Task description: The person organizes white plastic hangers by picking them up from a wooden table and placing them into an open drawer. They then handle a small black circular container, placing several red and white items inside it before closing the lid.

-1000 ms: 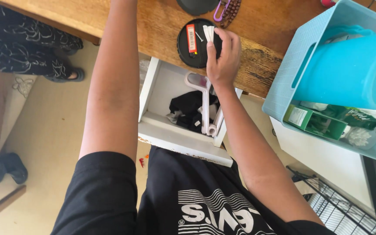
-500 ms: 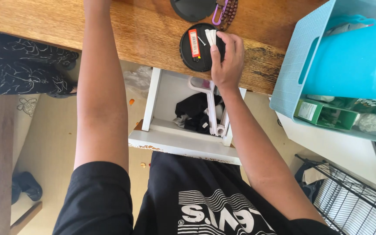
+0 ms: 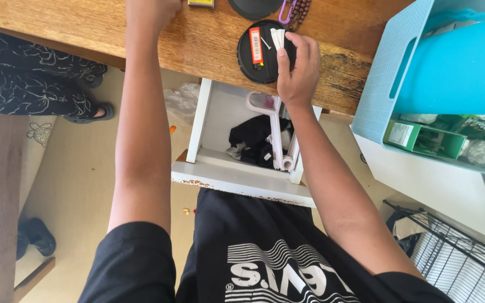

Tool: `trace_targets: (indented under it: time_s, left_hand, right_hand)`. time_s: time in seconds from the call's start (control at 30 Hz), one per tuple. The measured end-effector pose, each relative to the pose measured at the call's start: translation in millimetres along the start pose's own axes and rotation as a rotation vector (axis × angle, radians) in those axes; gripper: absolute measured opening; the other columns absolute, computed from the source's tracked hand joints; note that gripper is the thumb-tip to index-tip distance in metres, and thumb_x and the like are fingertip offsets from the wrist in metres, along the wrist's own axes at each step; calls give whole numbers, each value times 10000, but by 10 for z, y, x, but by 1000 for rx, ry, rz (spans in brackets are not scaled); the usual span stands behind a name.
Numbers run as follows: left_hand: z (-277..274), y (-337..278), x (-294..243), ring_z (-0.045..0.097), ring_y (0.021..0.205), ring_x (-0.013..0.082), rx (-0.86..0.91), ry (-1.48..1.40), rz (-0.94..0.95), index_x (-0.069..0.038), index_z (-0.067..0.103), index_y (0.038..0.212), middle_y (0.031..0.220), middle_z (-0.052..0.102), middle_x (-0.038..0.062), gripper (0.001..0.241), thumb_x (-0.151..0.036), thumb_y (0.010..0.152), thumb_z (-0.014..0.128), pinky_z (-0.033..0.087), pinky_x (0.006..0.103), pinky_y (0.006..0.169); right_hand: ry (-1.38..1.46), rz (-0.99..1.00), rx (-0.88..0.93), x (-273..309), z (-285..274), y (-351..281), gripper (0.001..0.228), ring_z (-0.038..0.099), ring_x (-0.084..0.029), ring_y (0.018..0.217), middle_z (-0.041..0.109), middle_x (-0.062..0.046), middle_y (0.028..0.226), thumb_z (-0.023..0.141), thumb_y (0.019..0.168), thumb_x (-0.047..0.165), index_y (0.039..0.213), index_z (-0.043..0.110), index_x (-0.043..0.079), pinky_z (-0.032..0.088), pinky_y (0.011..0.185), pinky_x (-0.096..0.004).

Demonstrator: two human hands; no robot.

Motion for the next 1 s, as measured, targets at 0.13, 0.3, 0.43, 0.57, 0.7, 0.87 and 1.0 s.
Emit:
trace_targets:
  time_s: [0.13, 0.3, 0.43, 0.57, 0.7, 0.87, 1.0]
  left_hand:
    - [-284, -349, -502, 661, 573, 244, -165, -66, 46, -28, 676, 684, 658, 693, 102, 228, -156, 693, 864, 492, 386, 526]
    - [-415, -989, -1403, 733, 678, 171, -167, -341, -106, -39, 769, 859, 761, 751, 79, 126, -146, 792, 782, 575, 331, 635]
    - [95, -1328, -2166, 769, 692, 193, 58, -578, -201, -21, 780, 870, 763, 773, 99, 232, -237, 784, 772, 606, 336, 672]
    - [350, -1344, -2375, 764, 699, 251, 85, -508, -237, -15, 782, 837, 750, 764, 133, 253, -261, 776, 779, 599, 357, 685]
    - [373, -1292, -2414, 755, 692, 285, 58, -477, -222, -11, 770, 828, 737, 758, 143, 270, -281, 809, 775, 590, 384, 673]
    - [418, -1227, -2423, 749, 674, 295, 69, -439, -215, -18, 764, 822, 727, 752, 139, 288, -305, 840, 777, 586, 401, 652]
    - [432, -1193, -2440, 725, 670, 350, 45, -322, -191, -17, 740, 793, 701, 727, 172, 288, -298, 838, 778, 568, 445, 631]
  right_hand:
    - [10, 7, -14, -4, -7, 17, 339, 608, -320, 1200, 600, -126, 1260, 572, 1097, 349, 1302, 636, 87, 504, 1048, -455]
    - [47, 16, -37, -73, -3, 16, 336, 605, -312, 1196, 572, -135, 1271, 539, 1111, 339, 1309, 636, 86, 508, 1043, -444]
    - [160, 88, -66, -108, -18, 10, 343, 619, -285, 1177, 559, -132, 1281, 476, 1126, 320, 1327, 626, 85, 535, 1010, -414]
    - [139, 69, -67, -164, -2, -6, 325, 623, -293, 1186, 568, -127, 1281, 478, 1121, 308, 1308, 625, 86, 540, 1015, -415]
    - [136, 83, -62, -174, -14, 8, 327, 634, -291, 1163, 577, -123, 1272, 476, 1107, 301, 1304, 634, 93, 547, 993, -411]
    - [134, 78, -47, -125, -43, 11, 324, 632, -302, 1177, 592, -128, 1280, 483, 1116, 310, 1300, 632, 89, 542, 994, -418]
    - [137, 79, -47, -113, -42, 30, 318, 641, -301, 1168, 598, -128, 1266, 493, 1107, 312, 1287, 633, 90, 549, 988, -415]
Point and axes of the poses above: each hand's wrist, its own y-axis towards the middle knuckle, its own z-axis out of the palm, x = y × z, the point moved 5 cm from there along y, towards the middle knuckle
